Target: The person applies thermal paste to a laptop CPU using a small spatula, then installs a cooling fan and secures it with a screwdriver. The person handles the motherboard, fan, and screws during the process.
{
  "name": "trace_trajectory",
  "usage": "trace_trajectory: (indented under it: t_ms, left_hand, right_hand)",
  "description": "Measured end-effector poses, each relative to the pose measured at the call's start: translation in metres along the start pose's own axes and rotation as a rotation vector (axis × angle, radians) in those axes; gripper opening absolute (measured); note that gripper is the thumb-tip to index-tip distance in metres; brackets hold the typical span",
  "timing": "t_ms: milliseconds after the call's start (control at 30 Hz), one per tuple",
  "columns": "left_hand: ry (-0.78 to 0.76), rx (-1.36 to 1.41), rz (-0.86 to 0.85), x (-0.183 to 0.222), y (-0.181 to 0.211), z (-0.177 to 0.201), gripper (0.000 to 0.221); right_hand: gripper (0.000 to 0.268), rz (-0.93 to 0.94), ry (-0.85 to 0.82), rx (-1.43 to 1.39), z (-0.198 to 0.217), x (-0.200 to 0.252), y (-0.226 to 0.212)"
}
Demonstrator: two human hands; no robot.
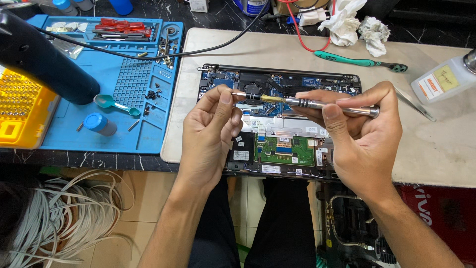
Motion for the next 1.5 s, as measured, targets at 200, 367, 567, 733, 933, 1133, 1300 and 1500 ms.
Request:
trace_trajectory:
  t_ms: [200,367,567,733,933,1133,1300,1500]
  left_hand:
    - [0.023,-0.129,-0.090,0.007,0.007,-0.004,0.018]
    - [0.026,-0.280,-0.165,0.018,0.010,-0.013,0.029]
    - [-0.048,-0.242,-0.176,0.027,0.009,-0.028,0.027]
    - [-0.039,-0.225,-0.154,0.029,0.004,-0.029,0.032]
    - [-0.035,-0.205,-0.130,0.028,0.001,-0.028,0.033]
    - [-0.022,-0.249,-0.144,0.028,0.002,-0.030,0.031]
    - [-0.112,-0.506,-0.139,0.017,0.017,-0.038,0.038]
    - [-0.345,-1.273,-0.449,-0.006,0.038,-0.069,0.023]
  right_hand:
    - [0.021,-0.049,-0.015,-0.072,0.003,0.000,0.015]
    - [0.021,-0.252,0.062,-0.322,0.024,0.007,0.063]
    - [0.020,-0.319,0.101,-0.459,0.042,0.015,0.092]
    - [0.020,-0.314,0.100,-0.501,0.045,0.017,0.096]
    - [0.020,-0.321,0.105,-0.507,0.046,0.018,0.096]
    - [0.020,-0.312,0.095,-0.462,0.047,0.015,0.086]
    - [0.022,-0.143,0.080,-0.219,0.070,-0.019,0.046]
    - [0.033,0.239,-0.247,0.311,0.075,-0.067,0.009]
Point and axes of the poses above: each hand's wrist, its own x-axis away from the middle knuckle, its own z-axis out of the back of the hand, y = z × x, the point moved 9 cm from there along -x, towards the middle knuckle, and after that the axes turned 3 degrees about z, right-handed, at the moved point
